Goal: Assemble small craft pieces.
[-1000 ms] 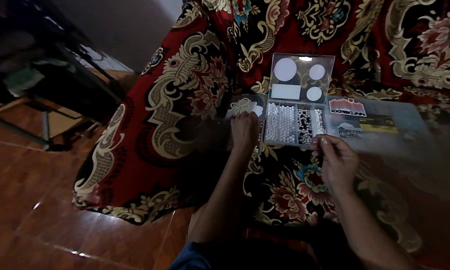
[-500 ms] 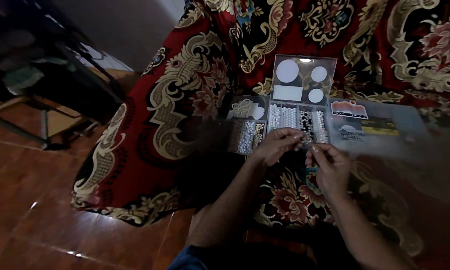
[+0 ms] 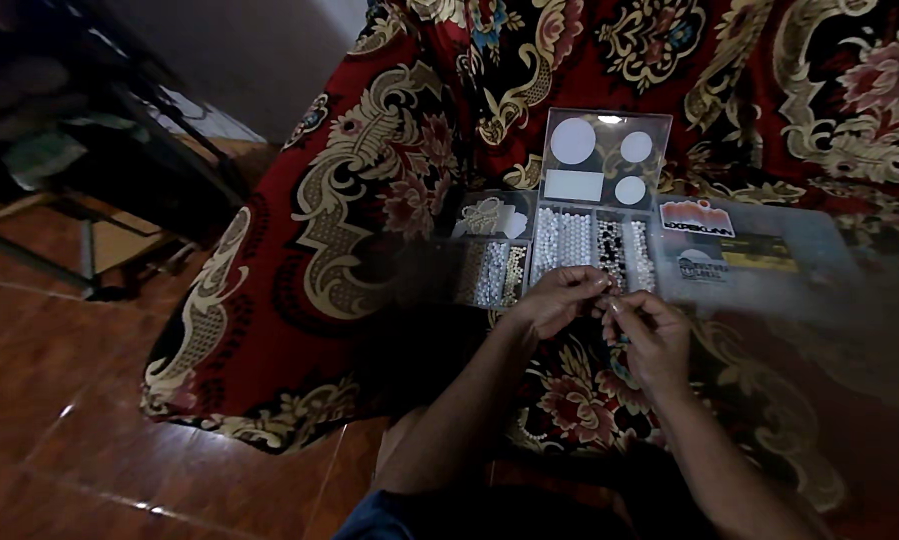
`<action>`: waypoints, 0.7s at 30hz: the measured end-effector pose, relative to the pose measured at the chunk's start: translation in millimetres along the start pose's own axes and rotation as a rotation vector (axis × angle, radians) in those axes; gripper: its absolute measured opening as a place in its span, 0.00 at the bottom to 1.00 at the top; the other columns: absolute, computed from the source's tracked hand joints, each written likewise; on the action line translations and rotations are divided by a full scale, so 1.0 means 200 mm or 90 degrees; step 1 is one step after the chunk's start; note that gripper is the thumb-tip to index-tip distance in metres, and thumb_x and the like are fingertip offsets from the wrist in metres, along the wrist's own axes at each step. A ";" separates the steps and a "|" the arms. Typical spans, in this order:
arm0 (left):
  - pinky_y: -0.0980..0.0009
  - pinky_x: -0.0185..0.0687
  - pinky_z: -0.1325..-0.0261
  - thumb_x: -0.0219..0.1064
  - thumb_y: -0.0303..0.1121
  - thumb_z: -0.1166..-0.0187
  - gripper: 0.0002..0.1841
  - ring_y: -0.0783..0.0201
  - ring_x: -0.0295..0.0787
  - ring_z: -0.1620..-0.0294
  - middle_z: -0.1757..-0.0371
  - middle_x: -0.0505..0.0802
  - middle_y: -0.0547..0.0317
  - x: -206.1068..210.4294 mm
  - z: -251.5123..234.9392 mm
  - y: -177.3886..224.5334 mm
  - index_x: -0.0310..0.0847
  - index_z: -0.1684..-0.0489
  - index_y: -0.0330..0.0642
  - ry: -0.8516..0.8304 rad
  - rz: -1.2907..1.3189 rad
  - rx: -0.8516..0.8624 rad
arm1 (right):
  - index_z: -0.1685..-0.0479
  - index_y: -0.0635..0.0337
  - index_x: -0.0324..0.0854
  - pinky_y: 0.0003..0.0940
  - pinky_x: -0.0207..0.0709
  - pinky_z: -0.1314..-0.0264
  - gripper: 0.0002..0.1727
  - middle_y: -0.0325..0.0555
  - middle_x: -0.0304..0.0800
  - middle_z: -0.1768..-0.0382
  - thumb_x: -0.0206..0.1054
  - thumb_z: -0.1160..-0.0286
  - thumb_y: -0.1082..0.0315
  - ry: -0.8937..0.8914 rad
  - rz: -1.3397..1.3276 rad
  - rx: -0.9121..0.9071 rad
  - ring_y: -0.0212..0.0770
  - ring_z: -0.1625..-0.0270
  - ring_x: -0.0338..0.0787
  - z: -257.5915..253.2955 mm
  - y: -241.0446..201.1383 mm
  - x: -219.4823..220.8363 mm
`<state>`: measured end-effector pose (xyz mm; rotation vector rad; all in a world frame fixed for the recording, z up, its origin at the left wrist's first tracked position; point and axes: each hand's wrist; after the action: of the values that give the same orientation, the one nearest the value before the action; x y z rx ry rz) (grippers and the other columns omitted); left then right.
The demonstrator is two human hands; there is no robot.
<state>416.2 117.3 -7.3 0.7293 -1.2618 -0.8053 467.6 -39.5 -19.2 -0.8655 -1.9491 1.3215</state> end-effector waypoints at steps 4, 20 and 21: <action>0.74 0.87 0.54 0.53 0.26 0.11 0.12 0.74 0.89 0.62 0.60 0.92 0.68 0.00 0.00 0.00 0.84 0.60 0.45 -0.007 -0.004 0.007 | 0.68 0.55 0.88 0.19 0.84 0.74 0.08 0.31 0.92 0.74 0.65 0.24 0.75 -0.005 -0.016 0.013 0.23 0.78 0.87 0.00 0.01 0.00; 0.75 0.86 0.54 0.58 0.26 0.15 0.09 0.76 0.89 0.63 0.63 0.92 0.71 -0.02 0.00 0.01 0.85 0.59 0.45 -0.026 -0.058 0.023 | 0.70 0.55 0.87 0.18 0.83 0.75 0.09 0.31 0.92 0.75 0.64 0.24 0.75 -0.010 -0.036 0.030 0.23 0.79 0.86 0.00 0.00 0.00; 0.75 0.86 0.54 0.59 0.25 0.15 0.08 0.76 0.89 0.63 0.63 0.92 0.71 -0.02 0.00 0.02 0.85 0.59 0.45 -0.026 -0.063 0.020 | 0.70 0.55 0.87 0.18 0.83 0.75 0.09 0.31 0.92 0.76 0.64 0.24 0.75 -0.009 -0.038 0.031 0.23 0.79 0.86 0.00 0.00 0.00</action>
<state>415.9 121.9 -5.9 0.8086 -1.2857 -0.8863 467.2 -39.7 -18.9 -0.7707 -1.9305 1.3393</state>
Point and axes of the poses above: each hand's wrist, its own z-axis away from the middle knuckle, its own x-axis out of the palm, y = z × x
